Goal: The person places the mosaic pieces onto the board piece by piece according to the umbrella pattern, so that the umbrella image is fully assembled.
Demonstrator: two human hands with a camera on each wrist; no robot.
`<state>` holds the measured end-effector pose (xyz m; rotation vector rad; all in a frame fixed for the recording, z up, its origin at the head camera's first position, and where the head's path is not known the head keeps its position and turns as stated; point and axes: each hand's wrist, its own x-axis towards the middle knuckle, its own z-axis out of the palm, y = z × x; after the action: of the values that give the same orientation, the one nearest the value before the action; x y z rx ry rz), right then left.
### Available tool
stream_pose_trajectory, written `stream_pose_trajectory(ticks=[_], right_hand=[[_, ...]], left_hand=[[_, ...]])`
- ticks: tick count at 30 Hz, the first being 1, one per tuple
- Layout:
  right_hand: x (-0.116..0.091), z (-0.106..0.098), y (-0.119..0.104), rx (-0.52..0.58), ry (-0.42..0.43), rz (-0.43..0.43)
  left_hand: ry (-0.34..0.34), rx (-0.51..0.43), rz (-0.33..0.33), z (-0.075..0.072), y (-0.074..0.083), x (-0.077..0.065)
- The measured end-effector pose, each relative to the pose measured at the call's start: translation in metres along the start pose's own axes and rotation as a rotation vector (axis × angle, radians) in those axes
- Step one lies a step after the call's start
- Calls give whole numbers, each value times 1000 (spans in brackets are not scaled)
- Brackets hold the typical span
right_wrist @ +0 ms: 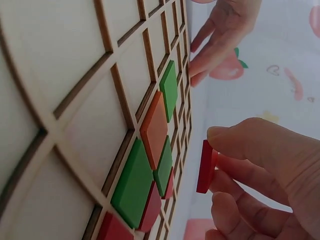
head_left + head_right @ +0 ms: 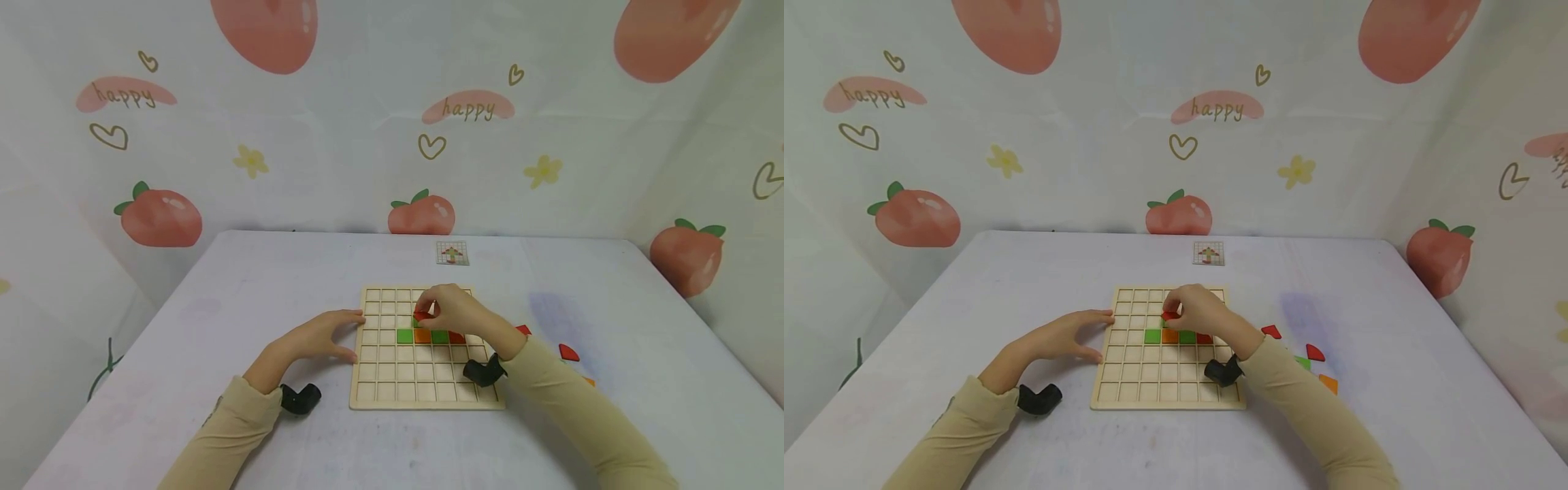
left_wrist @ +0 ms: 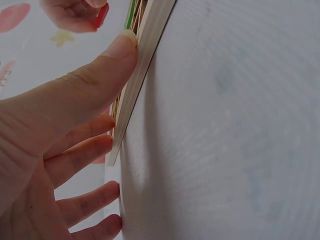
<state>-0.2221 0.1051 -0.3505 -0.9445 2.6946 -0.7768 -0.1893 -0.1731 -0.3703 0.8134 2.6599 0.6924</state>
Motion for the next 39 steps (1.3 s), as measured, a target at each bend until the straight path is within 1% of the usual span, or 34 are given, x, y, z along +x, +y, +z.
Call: stream_pose_trajectory(ticks=[4,8,16,20,30,39], right_hand=[[6,3,-2,3,0,-51],[12,7,-5,13,-12,-67],[24,12,-11,13,-74,-44],[29,14,-12,1,-83,-46],[34,17,-10,6,-113,-20],[35,16,-7,20,-137,-24]], left_hand=[[-4,-9,-4,0,1,-1],[-3,-14,-11,0,1,-1],[7,-2,0,1,-1,-1],[9,1,8,2,-1,-1],[-2,-12,1,1,-1,0],[-3,-17,-4,0,0,0]])
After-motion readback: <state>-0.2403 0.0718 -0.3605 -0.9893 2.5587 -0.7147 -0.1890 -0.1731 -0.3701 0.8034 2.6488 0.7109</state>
